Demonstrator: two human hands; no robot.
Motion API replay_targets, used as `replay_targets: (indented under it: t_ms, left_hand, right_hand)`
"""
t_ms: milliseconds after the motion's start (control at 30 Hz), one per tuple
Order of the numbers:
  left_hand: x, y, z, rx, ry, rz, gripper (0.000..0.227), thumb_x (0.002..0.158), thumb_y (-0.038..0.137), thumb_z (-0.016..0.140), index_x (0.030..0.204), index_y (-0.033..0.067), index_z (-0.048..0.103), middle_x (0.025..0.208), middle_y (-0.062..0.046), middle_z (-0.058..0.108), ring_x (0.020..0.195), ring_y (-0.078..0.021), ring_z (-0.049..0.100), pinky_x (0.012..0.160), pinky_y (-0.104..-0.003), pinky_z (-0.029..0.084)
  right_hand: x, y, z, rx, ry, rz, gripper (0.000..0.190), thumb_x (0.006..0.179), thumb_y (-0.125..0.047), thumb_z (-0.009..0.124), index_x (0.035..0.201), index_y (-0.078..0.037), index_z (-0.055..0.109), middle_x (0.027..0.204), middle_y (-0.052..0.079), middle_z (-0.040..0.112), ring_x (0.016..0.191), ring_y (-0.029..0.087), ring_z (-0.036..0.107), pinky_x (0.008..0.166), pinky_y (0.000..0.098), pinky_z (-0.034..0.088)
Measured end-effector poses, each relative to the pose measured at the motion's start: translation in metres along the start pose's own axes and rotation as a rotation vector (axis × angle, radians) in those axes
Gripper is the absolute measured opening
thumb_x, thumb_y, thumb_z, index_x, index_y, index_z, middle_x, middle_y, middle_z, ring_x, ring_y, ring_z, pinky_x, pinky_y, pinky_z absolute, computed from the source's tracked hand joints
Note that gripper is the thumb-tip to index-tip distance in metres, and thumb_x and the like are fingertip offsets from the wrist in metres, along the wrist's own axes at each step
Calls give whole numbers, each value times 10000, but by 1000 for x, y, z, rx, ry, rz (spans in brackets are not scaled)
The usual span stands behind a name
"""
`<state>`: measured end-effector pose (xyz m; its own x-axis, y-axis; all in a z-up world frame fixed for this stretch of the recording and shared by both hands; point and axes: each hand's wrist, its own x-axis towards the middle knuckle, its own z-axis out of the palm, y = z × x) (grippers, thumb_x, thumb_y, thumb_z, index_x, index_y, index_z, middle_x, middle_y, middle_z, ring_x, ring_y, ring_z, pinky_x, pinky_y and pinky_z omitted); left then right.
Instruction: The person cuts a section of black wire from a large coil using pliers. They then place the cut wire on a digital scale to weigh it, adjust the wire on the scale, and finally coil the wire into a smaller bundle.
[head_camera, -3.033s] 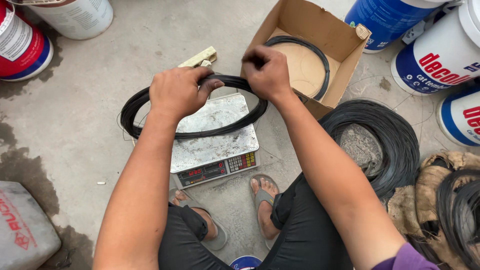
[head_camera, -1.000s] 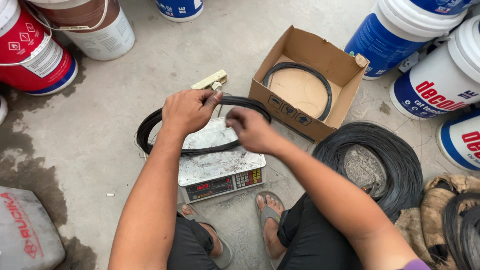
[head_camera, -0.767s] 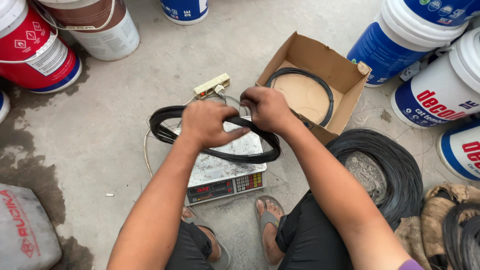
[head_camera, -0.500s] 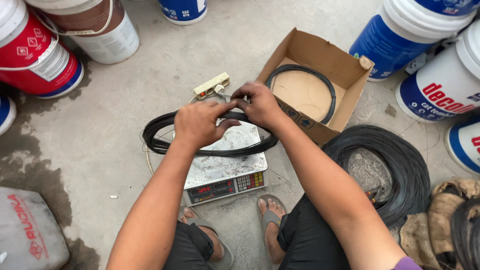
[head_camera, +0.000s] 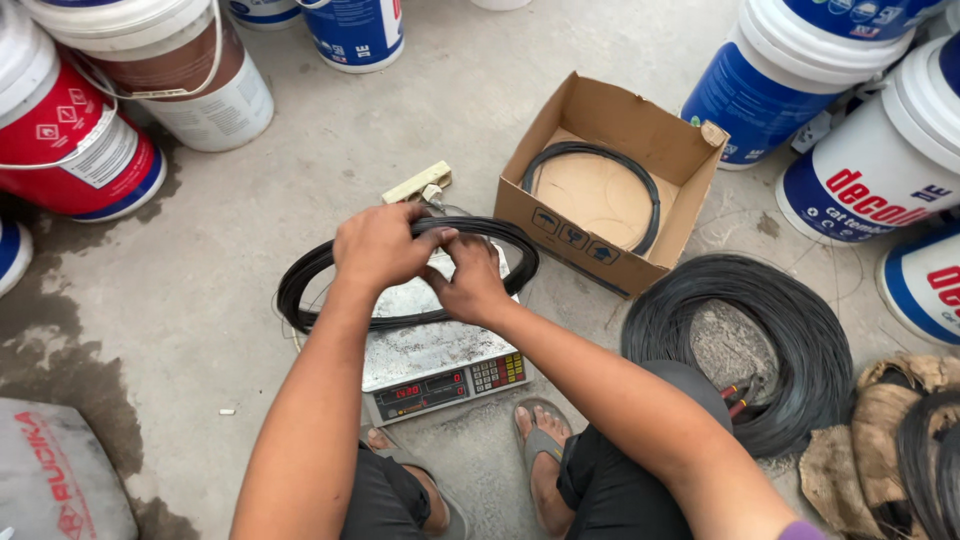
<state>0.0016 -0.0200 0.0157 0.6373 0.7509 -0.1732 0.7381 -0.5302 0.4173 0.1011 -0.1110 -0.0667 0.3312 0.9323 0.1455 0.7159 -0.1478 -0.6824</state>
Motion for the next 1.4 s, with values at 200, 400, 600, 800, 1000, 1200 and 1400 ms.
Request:
replay_targets:
  t_ms: [200, 400, 600, 800, 1000, 1200, 1400]
  left_hand:
    - [-4, -5, 0, -49, 104, 68, 353, 790, 524, 506, 1004, 282, 647, 933, -38, 652, 946, -295, 604, 823, -424, 458]
    - [-4, -10, 11, -27, 258, 253, 429, 847, 581, 342, 804, 294, 658, 795, -18, 654, 831, -295, 622, 734, -411, 491]
    - [-10, -10, 25, -14, 292, 383, 497, 705, 559, 554, 1062, 242, 416, 709, -45, 635, 749, -309, 645, 729, -442, 478]
    - [5, -13, 43, 71, 339, 354, 310, 790, 519, 540, 927, 253, 618, 878, 27, 643, 853, -227, 634, 744, -389, 483]
    - [3, -14, 2, -15, 58, 55, 386, 798, 477, 544, 1040, 190, 633, 1024, -35, 613, 995, -302, 584, 852, -442, 445]
    - [-1, -10, -2, -60, -29, -60, 387, 753, 520, 549, 990, 235, 658, 903, -70, 651, 1005, -310, 578, 874, -432, 423]
    - [-2, -26, -5, -100, 55, 4, 358, 829, 538, 426, 1068, 346, 611, 919, -13, 656, 987, -273, 588, 868, -399, 431]
  right_hand:
    - [6, -11, -32, -101, -164, 129, 226, 883, -294, 455, 978, -156, 607, 806, 155, 650, 870, 383, 611, 765, 501, 467]
    - [32, 12, -58, -138, 192, -143, 68, 828, -265, 583, 841, -231, 641, 689, 27, 629, 750, 265, 635, 641, 366, 503]
    - [50, 36, -45, 231, -25, 43, 126, 806, -123, 570, 852, -101, 685, 732, 157, 647, 742, 266, 628, 688, 368, 472]
    - [46, 30, -63, 22, 361, -336, 53, 716, -131, 728, 764, -129, 706, 696, 80, 633, 670, 294, 616, 628, 352, 468]
    - [-2, 8, -47, -5, 58, -212, 75, 640, -188, 606, 689, -148, 649, 596, 35, 600, 629, 236, 625, 594, 330, 509]
    - [-3, 8, 4, -223, -106, -57, 200, 853, -246, 488, 931, -95, 593, 802, 109, 623, 909, 353, 582, 906, 503, 359]
    - [14, -11, -43, -79, 122, -170, 131, 854, -268, 546, 833, -181, 641, 727, 100, 651, 768, 328, 633, 658, 412, 504]
